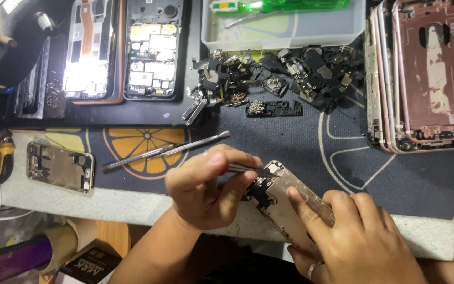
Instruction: The person disassembles a smartphone chassis using a screwdriver and tweezers, removes small internal components, and places them on the workbench. The person then uses a soldering iron to work on the internal circuitry of the device.
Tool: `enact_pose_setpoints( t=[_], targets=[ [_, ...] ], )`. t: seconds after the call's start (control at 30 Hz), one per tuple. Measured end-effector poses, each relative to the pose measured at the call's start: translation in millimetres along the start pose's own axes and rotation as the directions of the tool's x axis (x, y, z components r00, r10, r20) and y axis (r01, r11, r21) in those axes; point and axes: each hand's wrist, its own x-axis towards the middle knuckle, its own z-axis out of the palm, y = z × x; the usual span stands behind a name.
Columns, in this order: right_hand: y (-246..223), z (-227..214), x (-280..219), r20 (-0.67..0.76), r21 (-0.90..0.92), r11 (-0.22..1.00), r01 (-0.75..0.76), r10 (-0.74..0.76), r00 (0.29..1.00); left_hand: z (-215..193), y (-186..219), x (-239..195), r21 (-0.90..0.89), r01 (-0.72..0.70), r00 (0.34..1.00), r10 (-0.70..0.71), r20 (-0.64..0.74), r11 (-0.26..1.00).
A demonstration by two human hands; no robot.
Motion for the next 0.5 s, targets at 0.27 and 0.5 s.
enact_pose_setpoints(
  t=[0.27,0.5],
  targets=[
    [-1.8,-4.3,0.1,-0.036,-0.040,0.998,0.040,-0.042,0.998,-10.6,30.7,-0.7,0.263,-0.298,0.922,0.205,0.329,0.918],
    [-6.4,-10.4,3.0,0.055,-0.045,0.999,-0.014,0.017,0.998,10.8,55.5,-29.0,0.496,-0.372,0.883,0.135,0.449,0.785]
  ],
)
